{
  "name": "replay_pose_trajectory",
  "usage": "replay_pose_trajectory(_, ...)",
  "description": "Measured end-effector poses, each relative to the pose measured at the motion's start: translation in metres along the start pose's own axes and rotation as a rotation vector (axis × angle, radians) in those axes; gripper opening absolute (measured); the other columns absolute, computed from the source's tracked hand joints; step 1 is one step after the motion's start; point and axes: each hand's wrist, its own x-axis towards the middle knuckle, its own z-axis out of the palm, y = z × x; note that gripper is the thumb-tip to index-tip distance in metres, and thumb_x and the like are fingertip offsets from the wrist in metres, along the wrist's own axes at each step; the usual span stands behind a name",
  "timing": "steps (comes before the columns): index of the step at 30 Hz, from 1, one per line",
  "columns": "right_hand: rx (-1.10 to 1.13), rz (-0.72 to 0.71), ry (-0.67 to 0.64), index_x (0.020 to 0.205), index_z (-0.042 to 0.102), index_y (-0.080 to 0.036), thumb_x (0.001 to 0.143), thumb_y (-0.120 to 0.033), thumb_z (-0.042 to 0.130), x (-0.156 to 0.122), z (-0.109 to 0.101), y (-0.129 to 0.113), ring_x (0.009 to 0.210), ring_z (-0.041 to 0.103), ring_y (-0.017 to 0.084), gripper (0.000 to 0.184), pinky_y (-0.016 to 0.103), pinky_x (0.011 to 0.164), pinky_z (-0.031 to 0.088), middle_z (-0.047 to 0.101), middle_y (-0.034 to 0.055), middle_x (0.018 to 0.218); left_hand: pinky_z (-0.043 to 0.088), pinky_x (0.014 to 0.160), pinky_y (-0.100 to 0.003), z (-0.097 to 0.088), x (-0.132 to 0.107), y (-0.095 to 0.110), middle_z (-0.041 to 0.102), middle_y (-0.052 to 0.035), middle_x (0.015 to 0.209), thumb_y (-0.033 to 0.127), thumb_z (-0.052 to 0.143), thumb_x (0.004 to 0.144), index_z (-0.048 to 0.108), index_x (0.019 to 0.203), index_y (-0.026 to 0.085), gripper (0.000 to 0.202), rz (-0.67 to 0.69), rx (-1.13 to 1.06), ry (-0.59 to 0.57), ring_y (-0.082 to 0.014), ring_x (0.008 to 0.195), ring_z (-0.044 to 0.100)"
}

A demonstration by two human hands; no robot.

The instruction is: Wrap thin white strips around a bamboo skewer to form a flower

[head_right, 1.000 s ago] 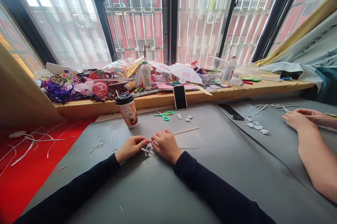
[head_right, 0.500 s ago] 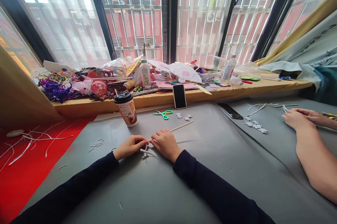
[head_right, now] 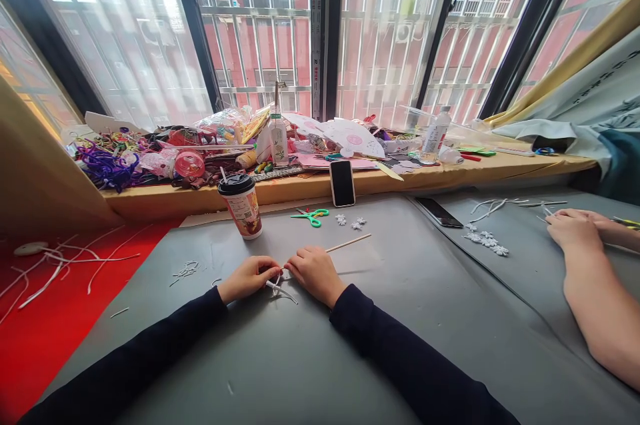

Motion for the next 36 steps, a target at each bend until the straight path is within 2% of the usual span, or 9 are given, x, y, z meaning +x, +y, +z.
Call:
replay_pose_trajectory(7, 0.007, 0.000, -0.002, 0.081, 0.062, -0.022, 0.089, -0.035, 0.038, 0.0001, 0.0004, -0.0008, 0.073, 0.044, 0.013, 0.029, 0.027, 0.064, 0.023, 0.057, 0.0019, 0.074, 0.034, 0.054, -0.021, 0.0009, -0.0003, -0.0015, 0.061, -0.0023, 0.065, 0.042, 0.044, 0.076, 0.065, 0.074, 0.014, 0.034, 0.016, 0.036, 0.031, -0.0118, 0.058, 0.047)
replay_pose_trajectory(20, 0.021, -0.008, 0.014, 0.081, 0.062, -0.022, 0.089, -0.035, 0.038, -0.0006, 0.0018, 0.0001, 0.072, 0.043, 0.013, 0.028, 0.028, 0.064, 0.022, 0.057, 0.0013, 0.073, 0.033, 0.052, -0.020, 0.0001, -0.0001, -0.0004, 0.059, -0.0015, 0.064, 0.043, 0.044, 0.077, 0.064, 0.076, 0.013, 0.036, 0.000, 0.034, 0.009, -0.0105, 0.057, 0.044)
replay_pose_trajectory(27, 0.018, 0.022, 0.056, 0.079, 0.062, -0.022, 0.089, -0.034, 0.037, -0.0006, 0.0003, -0.0020, 0.072, 0.042, 0.014, 0.029, 0.028, 0.066, 0.023, 0.056, 0.0023, 0.072, 0.032, 0.048, -0.020, -0.0058, 0.0007, 0.0003, 0.055, -0.0001, 0.058, 0.048, 0.042, 0.078, 0.062, 0.077, 0.011, 0.042, -0.063, -0.135, -0.113, -0.0080, 0.047, 0.042)
replay_pose_trajectory(33, 0.014, 0.010, 0.071, 0.078, 0.062, -0.021, 0.089, -0.033, 0.038, -0.0001, -0.0019, -0.0032, 0.072, 0.042, 0.014, 0.029, 0.028, 0.066, 0.023, 0.056, 0.0027, 0.071, 0.034, 0.049, -0.020, -0.0063, 0.0030, -0.0039, 0.061, -0.0036, 0.073, 0.049, 0.044, 0.077, 0.061, 0.079, 0.011, 0.041, -0.057, -0.205, -0.143, -0.0069, 0.048, 0.042)
replay_pose_trajectory(36, 0.007, 0.004, 0.078, 0.077, 0.062, -0.021, 0.088, -0.033, 0.038, -0.0002, -0.0024, -0.0031, 0.072, 0.042, 0.014, 0.029, 0.028, 0.066, 0.023, 0.056, 0.0026, 0.071, 0.034, 0.049, -0.020, -0.0048, 0.0024, -0.0033, 0.061, -0.0030, 0.071, 0.049, 0.042, 0.077, 0.061, 0.079, 0.012, 0.042, -0.045, -0.162, -0.119, -0.0074, 0.047, 0.043)
